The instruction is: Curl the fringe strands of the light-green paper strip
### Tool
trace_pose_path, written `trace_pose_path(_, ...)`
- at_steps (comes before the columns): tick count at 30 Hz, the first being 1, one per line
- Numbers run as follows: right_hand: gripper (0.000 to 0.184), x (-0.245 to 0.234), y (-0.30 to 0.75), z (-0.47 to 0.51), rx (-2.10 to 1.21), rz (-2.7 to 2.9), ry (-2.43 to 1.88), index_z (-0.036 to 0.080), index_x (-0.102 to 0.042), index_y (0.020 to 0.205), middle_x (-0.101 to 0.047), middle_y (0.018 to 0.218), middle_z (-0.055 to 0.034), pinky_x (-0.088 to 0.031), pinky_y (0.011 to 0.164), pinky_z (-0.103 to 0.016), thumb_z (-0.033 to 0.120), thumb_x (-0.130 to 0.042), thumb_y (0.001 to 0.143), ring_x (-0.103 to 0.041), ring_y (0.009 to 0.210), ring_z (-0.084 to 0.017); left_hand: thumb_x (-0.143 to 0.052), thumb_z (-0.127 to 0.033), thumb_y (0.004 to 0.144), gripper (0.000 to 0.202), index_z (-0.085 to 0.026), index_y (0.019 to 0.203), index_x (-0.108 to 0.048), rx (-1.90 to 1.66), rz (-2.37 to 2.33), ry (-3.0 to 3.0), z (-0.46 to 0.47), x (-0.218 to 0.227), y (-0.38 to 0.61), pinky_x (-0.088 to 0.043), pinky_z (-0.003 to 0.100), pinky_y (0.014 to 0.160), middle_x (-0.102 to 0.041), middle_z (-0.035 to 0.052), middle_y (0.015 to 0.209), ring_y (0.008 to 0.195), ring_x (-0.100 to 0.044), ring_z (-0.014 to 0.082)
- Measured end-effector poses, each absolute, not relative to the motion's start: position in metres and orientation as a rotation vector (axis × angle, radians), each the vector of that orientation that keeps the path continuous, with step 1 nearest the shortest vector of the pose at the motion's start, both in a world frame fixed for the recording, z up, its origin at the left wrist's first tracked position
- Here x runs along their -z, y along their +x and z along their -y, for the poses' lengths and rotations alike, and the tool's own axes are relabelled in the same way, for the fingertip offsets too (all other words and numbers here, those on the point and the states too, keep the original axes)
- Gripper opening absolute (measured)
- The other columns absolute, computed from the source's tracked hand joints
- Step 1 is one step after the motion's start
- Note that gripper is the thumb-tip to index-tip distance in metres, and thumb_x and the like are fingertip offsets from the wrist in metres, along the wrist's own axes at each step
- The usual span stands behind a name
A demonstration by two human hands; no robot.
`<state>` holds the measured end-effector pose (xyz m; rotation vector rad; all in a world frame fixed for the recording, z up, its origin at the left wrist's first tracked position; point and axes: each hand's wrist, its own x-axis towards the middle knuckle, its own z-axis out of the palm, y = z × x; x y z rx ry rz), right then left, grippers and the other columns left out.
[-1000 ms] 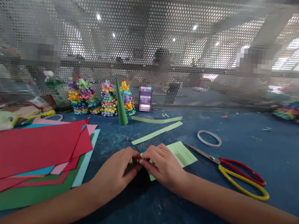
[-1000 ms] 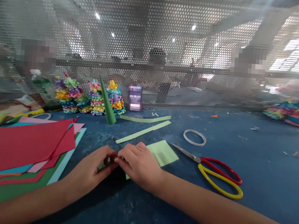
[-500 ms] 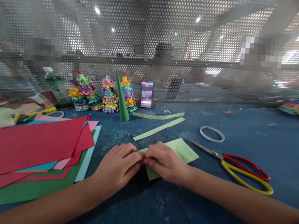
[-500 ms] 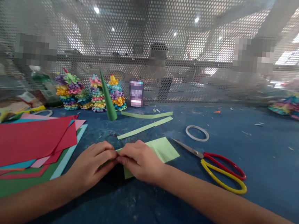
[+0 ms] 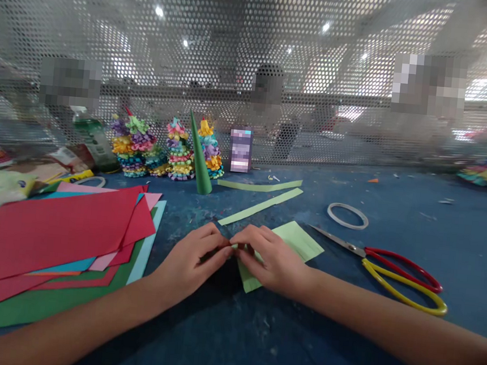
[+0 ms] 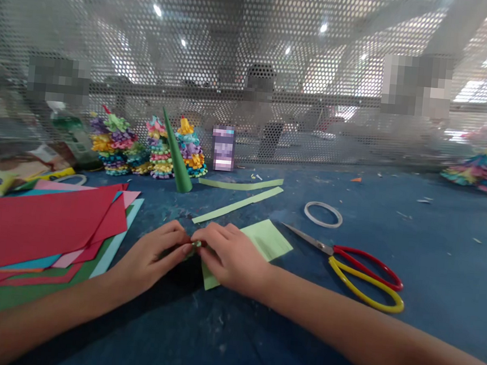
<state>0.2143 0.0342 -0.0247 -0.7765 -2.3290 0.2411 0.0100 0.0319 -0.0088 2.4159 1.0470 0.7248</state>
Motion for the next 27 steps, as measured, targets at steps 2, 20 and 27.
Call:
trace_pose_path(2, 0.012, 0.0266, 0.2141, -0.0359, -0.211, 2.344, -0.777, 0.020, -0.051, 0.100, -0.060, 0.091, -0.0029, -0.037, 0.072, -0.029, 0.016, -0.046, 0.090, -0.055, 0.082, -0.015, -0.034, -0.036, 0.096, 0.033, -0.018, 0.081, -0.058, -0.706, -1.052, 2.439, -0.0318, 0.0095, 0.0102, -0.041, 0.026, 0.070, -0.051, 0.0015, 0.082, 0.078, -0.050, 0.0136)
trace_pose_path(20, 0.013, 0.0251, 0.2124, -0.0370, -0.206, 2.379, -0.837, 0.018, -0.055, 0.089, -0.058, 0.079, -0.0002, -0.032, 0.072, -0.029, 0.024, -0.044, 0.093, -0.053, 0.076, -0.013, -0.046, -0.021, 0.089, 0.007, -0.020, 0.096, -0.048, -0.683, -1.165, 2.693, -0.0266, 0.0176, 0.0101, -0.036, 0.034, 0.074, -0.055, 0.0031, 0.095, 0.090, -0.050, 0.0199)
trace_pose_path(27, 0.011, 0.0239, 0.2120, -0.0354, -0.137, 2.342, -0.899, 0.019, -0.056, 0.085, -0.057, 0.083, -0.0012, -0.031, 0.076, -0.031, 0.026, -0.049, 0.091, -0.049, 0.083, -0.016, -0.044, -0.023, 0.091, 0.008, -0.021, 0.095, -0.051, -0.649, -1.180, 2.752, -0.0274, 0.0157, 0.0099, -0.035, 0.034, 0.075, -0.052, 0.0028, 0.096, 0.091, -0.049, 0.0196)
